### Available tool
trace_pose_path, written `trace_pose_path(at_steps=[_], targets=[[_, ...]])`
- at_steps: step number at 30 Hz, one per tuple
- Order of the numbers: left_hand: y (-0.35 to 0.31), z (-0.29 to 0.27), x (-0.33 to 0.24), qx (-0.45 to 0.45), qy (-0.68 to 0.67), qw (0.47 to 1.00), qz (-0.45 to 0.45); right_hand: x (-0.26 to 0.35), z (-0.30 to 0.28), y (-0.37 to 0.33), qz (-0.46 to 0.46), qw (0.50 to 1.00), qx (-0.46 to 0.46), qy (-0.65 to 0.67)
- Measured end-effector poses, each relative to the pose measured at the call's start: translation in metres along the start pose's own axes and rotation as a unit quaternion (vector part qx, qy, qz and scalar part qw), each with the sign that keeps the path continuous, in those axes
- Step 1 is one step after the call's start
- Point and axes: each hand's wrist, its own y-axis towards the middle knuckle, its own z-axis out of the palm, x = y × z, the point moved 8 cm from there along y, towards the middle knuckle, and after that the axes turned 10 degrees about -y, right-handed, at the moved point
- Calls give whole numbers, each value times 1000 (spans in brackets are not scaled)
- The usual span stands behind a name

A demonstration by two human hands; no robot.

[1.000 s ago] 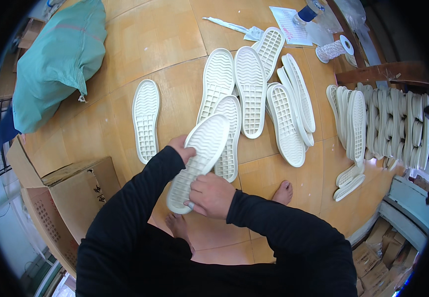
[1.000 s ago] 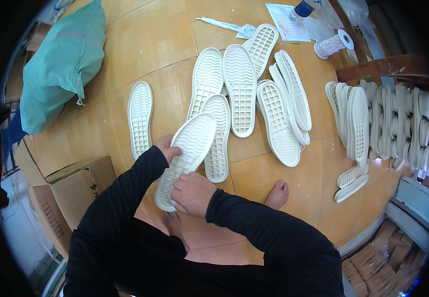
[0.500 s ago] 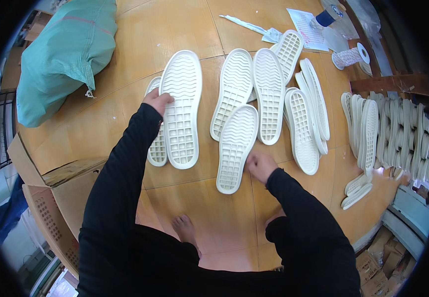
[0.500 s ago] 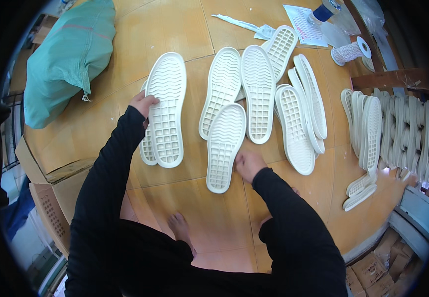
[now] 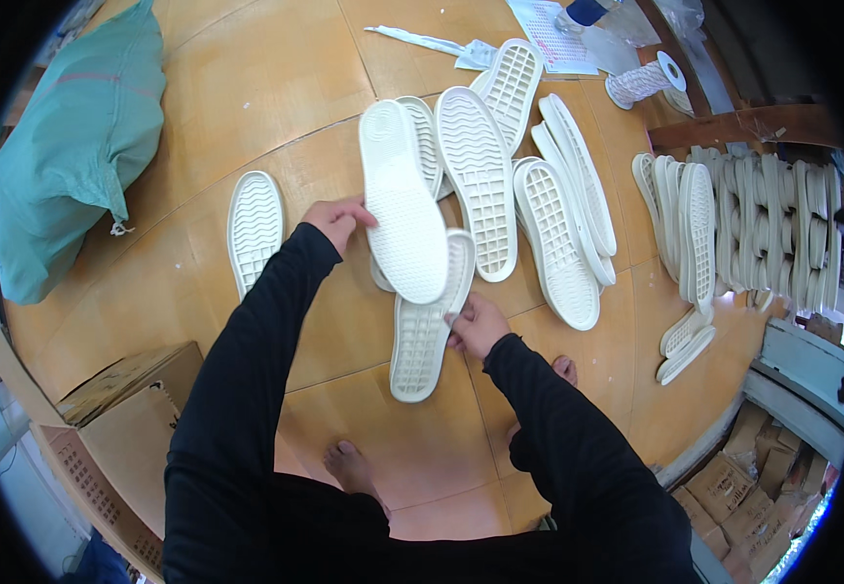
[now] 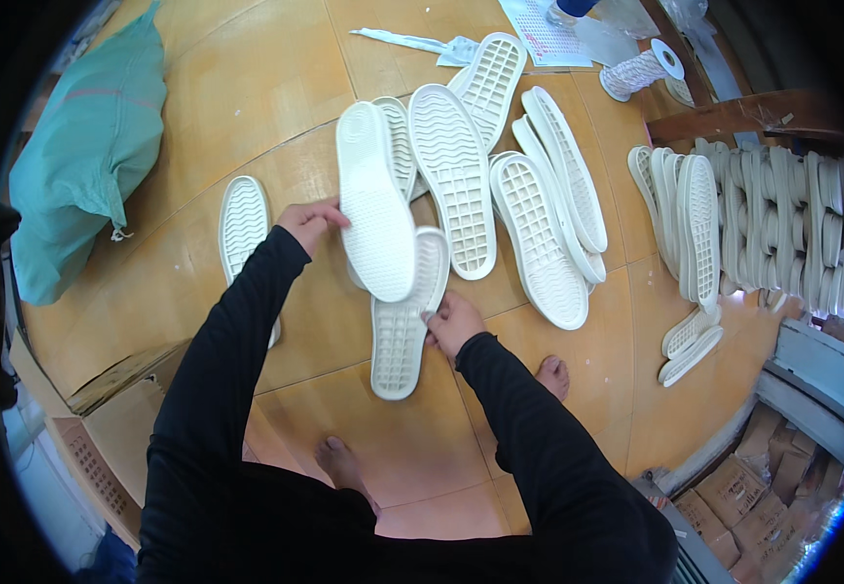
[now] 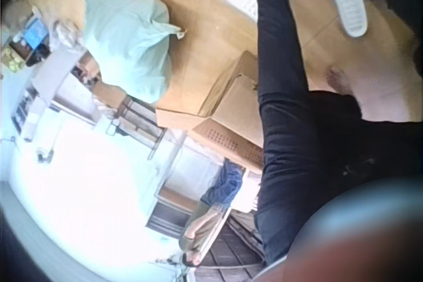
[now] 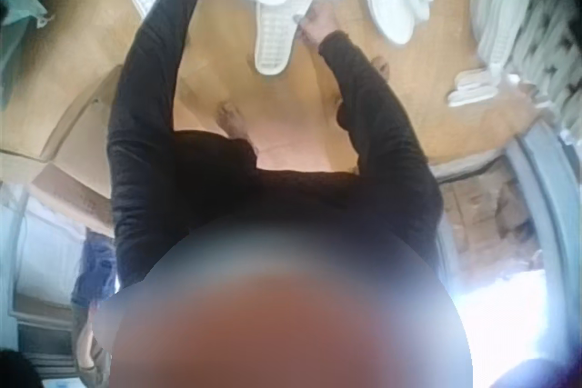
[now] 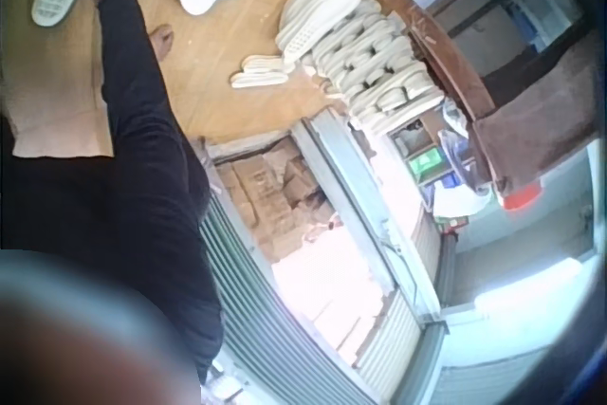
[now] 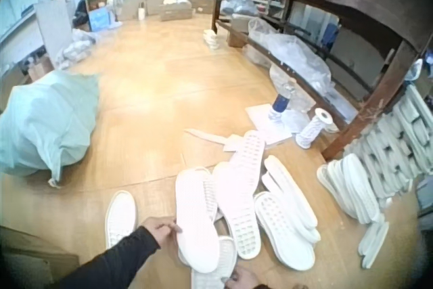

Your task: The person removes sandals at the doorway, then assembles a cardboard box and seals it with tape. They sit on the floor, pick up white shoe soles, inspect them, and place them into the box. They also write on a large sack with a marker and later write on a notepad.

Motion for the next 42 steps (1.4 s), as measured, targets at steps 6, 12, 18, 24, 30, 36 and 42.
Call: trace_pose_path(at_steps=[6,12,18,24,30,36,42], targets=[[14,12,38,-192,36,978,-76,-36,1,-22,33,964,115,-239],[17,-1,-20,-184,59,979,60,-18,-72,-5,31,972,-15,-234],[67,-113,-50,-195,120,971,72,8,-96,-20,-9,958,-72,-276],[59,-110,-18,-286,463,835,-80,41,-117,-65,-107,917,-109,-370],[-38,-96,-43,-391,530,733,169,32,-152,-78,-40,890,28,-454],[-146,-167,88,-394,364,826,-170,70,-111,-16,-210,934,-52,-286],[-178,-109,102,-472,-89,876,-34,99,-105,60,-229,915,-201,-265]])
